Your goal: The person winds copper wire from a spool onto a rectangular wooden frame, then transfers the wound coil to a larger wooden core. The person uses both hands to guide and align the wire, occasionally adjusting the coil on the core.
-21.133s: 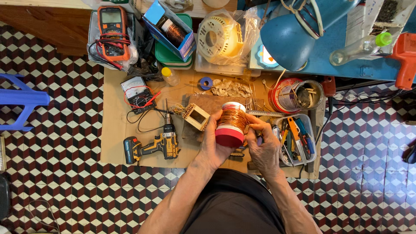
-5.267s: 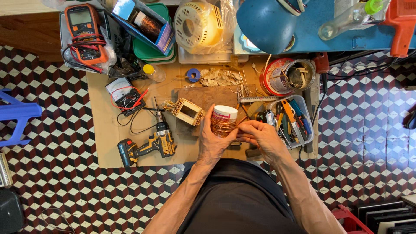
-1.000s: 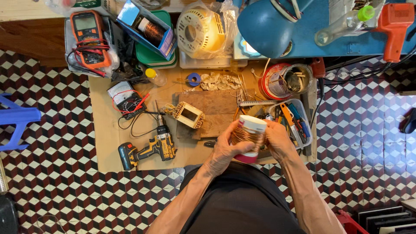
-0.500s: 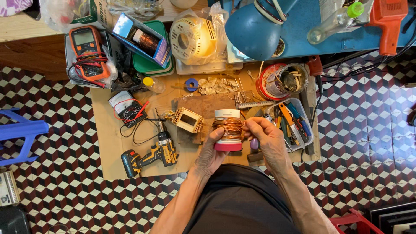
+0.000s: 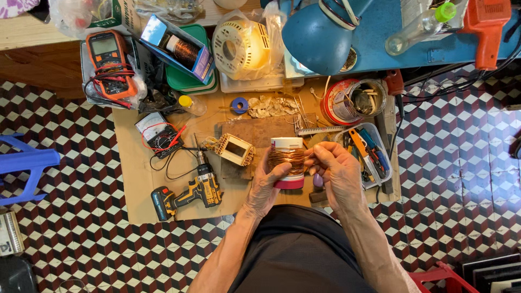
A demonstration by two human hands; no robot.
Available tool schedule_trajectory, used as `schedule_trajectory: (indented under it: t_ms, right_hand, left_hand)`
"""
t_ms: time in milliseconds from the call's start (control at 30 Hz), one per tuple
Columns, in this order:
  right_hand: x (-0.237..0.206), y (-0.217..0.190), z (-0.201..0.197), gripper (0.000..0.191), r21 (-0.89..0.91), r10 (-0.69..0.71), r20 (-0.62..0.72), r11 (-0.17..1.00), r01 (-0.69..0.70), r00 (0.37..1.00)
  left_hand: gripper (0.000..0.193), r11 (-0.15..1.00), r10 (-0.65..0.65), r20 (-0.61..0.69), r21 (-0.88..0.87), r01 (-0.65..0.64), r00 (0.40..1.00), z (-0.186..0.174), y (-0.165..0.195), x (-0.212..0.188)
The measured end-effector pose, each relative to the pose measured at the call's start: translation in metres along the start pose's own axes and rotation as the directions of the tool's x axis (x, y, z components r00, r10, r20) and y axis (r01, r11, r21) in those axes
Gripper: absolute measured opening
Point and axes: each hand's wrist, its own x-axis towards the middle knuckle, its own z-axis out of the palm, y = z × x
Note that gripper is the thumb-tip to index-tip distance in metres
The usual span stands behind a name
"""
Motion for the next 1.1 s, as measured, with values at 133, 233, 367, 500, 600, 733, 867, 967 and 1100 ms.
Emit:
schedule_trajectory:
  t_ms: [133,233,367,500,600,733,867,967,1100]
  right_hand:
    - [-0.001,-0.008,0.004,0.015,0.081,-0.022,0.025,0.997,0.020,0.999]
    - [-0.006,-0.010,0.012,0.015,0.001,-0.135,0.064,0.991,0.135,0.989]
    - [-0.012,-0.009,0.018,0.013,0.041,-0.175,0.017,0.984,0.174,0.984]
    - [-0.015,-0.003,0.015,0.012,0.084,-0.182,-0.012,0.980,0.182,0.983]
    - [-0.011,0.003,0.007,0.012,0.161,-0.107,-0.054,0.980,0.115,0.993]
    - [0.000,0.014,0.000,0.012,0.203,0.008,-0.095,0.979,0.012,0.995]
    - [0.002,0.020,-0.004,0.013,0.211,0.038,-0.113,0.977,-0.013,0.993]
    - [0.001,0.020,-0.003,0.013,0.172,0.020,-0.127,0.985,0.002,0.992]
    - [0.001,0.017,0.003,0.014,0.142,0.008,-0.106,0.990,0.007,0.994]
  left_hand:
    - [0.075,0.999,-0.039,-0.041,0.029,0.040,0.998,0.001,-0.002,-0.001]
    - [0.075,0.998,0.006,-0.054,0.069,-0.002,0.999,0.003,-0.002,0.000]
    - [0.073,0.998,0.049,-0.077,0.051,-0.045,0.996,0.007,-0.001,0.002]
    - [0.069,0.995,0.092,-0.090,0.041,-0.088,0.992,0.012,0.001,0.000]
    - [0.070,0.995,0.095,-0.085,0.017,-0.094,0.992,0.016,0.000,-0.002]
    - [0.070,0.999,0.030,-0.054,-0.013,-0.031,0.998,0.018,0.002,-0.003]
    - [0.070,0.999,-0.026,-0.042,-0.029,0.025,0.999,0.018,0.001,-0.004]
    - [0.068,0.995,-0.058,-0.021,-0.076,0.057,0.998,0.019,0.000,-0.002]
    - [0.064,0.997,-0.071,-0.031,-0.012,0.070,0.997,0.018,0.004,0.001]
